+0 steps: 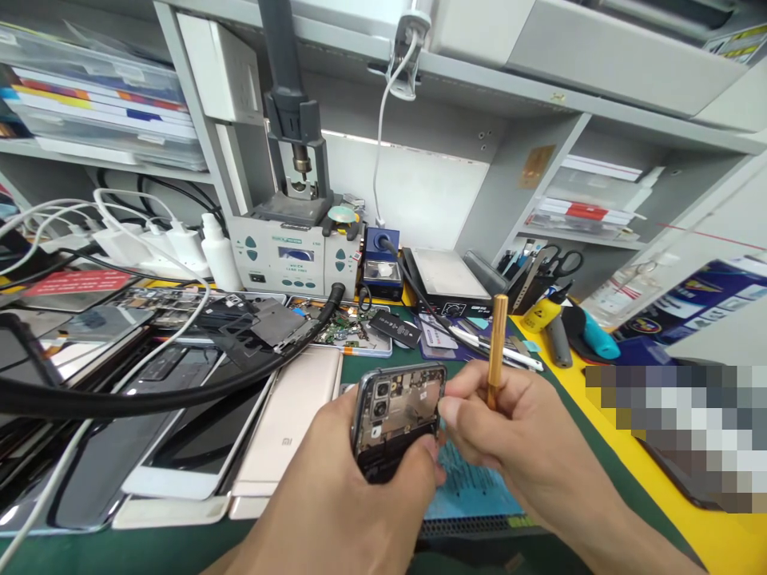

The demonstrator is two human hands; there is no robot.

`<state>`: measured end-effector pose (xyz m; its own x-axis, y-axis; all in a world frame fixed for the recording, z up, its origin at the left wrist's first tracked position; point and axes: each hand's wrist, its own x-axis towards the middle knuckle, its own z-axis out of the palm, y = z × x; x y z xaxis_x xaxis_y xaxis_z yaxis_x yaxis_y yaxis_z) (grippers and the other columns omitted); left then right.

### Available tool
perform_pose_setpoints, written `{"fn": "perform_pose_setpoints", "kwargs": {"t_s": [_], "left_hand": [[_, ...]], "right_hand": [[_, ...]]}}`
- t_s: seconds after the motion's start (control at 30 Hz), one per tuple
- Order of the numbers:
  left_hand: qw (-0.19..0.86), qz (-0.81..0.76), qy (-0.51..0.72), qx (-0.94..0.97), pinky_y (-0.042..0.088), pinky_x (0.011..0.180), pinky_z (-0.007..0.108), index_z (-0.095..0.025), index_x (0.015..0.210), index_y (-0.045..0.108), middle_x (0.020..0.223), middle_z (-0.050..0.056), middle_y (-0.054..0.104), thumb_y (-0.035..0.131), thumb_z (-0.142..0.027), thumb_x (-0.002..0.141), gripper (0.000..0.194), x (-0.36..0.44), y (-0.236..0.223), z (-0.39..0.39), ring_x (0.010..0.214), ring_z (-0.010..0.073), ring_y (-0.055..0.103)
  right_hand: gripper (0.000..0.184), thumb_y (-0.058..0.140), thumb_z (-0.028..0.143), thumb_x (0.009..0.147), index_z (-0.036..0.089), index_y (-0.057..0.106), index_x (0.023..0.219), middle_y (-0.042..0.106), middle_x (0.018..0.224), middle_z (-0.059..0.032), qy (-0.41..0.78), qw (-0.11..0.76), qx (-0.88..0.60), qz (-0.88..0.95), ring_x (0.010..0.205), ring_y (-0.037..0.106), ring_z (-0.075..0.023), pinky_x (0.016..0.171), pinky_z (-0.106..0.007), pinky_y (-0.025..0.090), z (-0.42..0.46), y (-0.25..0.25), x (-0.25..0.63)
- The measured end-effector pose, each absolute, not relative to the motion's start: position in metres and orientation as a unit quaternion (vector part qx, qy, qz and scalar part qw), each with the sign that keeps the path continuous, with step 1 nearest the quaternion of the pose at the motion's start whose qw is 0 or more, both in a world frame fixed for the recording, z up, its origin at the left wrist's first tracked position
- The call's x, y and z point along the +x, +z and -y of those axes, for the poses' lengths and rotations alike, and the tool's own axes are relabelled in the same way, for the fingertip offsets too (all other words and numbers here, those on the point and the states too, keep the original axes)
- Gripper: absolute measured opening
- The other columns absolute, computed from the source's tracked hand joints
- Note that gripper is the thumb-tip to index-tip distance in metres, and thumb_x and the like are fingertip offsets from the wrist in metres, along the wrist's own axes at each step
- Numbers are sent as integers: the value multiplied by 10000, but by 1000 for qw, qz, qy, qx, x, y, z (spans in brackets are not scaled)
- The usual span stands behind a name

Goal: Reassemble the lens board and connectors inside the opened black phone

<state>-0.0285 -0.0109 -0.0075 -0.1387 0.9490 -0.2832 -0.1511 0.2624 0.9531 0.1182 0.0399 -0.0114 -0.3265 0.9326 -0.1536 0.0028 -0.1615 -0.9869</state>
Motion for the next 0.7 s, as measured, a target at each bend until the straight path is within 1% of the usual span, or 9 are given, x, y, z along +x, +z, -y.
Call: {"fn": "perform_pose_setpoints", "kwargs": {"t_s": [0.17, 0.27, 0.37, 0.43, 0.53, 0.57, 0.63, 0.67, 0.7], "left_hand": [[556, -560, 482, 381, 564, 572, 224, -203, 975, 741, 639, -28, 741, 716, -233, 737, 241, -33, -8, 7, 631, 187, 718], [557, -539, 473, 419, 548, 560, 237, -210, 835, 736, 652, -5, 739, 704, -285, 770, 104, -39, -6, 5, 615, 187, 690], [572, -498, 482, 438, 535, 563, 245, -200, 723, 717, 638, 14, 731, 690, -335, 801, 158, -46, -2, 6, 587, 179, 659], [601, -482, 489, 410, 556, 592, 267, -193, 754, 740, 671, 29, 755, 689, -322, 790, 143, -49, 1, 6, 615, 196, 685], [629, -471, 490, 378, 583, 633, 314, -184, 842, 766, 731, 52, 789, 684, -262, 767, 136, -53, 4, 5, 674, 237, 736], [628, -469, 490, 382, 587, 640, 326, -180, 851, 765, 743, 61, 793, 679, -248, 767, 138, -54, 5, 4, 687, 249, 746], [621, -467, 492, 393, 595, 653, 352, -175, 870, 761, 754, 76, 797, 671, -242, 776, 146, -56, 6, 3, 703, 268, 758], [619, -470, 494, 391, 601, 674, 366, -176, 880, 758, 756, 79, 797, 670, -249, 780, 152, -56, 5, 3, 715, 274, 761], [617, -473, 496, 387, 604, 696, 379, -179, 892, 754, 765, 81, 798, 672, -259, 781, 159, -56, 4, 3, 732, 279, 764]], "right_hand": [[271, 809, 395, 766, 243, 599, 684, 303, 499, 87, 608, 378, -457, 529, 440, 265, -85, 444, -260, 261, -39, -14, 116], [286, 806, 422, 768, 241, 604, 679, 334, 495, 78, 611, 370, -457, 530, 445, 261, -91, 453, -273, 248, -41, -11, 113], [276, 780, 464, 798, 231, 655, 720, 373, 520, 65, 626, 352, -440, 540, 456, 236, -90, 459, -281, 226, -43, -3, 112], [284, 746, 492, 832, 222, 690, 767, 315, 522, 76, 638, 349, -421, 542, 470, 200, -91, 462, -280, 213, -45, 2, 113], [355, 687, 549, 867, 201, 718, 804, 212, 551, 91, 647, 393, -394, 521, 483, 185, -92, 452, -267, 245, -49, 5, 118], [378, 667, 561, 878, 195, 724, 803, 230, 560, 85, 642, 418, -385, 515, 481, 227, -93, 459, -268, 290, -51, 5, 120], [405, 629, 561, 909, 191, 740, 789, 389, 596, 38, 609, 464, -368, 528, 542, 417, -123, 554, -296, 420, -53, 4, 125], [415, 612, 563, 923, 194, 754, 796, 495, 656, -3, 577, 487, -365, 545, 634, 512, -153, 637, -316, 463, -54, 3, 128], [423, 597, 569, 933, 201, 768, 809, 574, 732, -39, 540, 509, -367, 561, 733, 564, -183, 706, -329, 478, -54, 2, 130]]}}
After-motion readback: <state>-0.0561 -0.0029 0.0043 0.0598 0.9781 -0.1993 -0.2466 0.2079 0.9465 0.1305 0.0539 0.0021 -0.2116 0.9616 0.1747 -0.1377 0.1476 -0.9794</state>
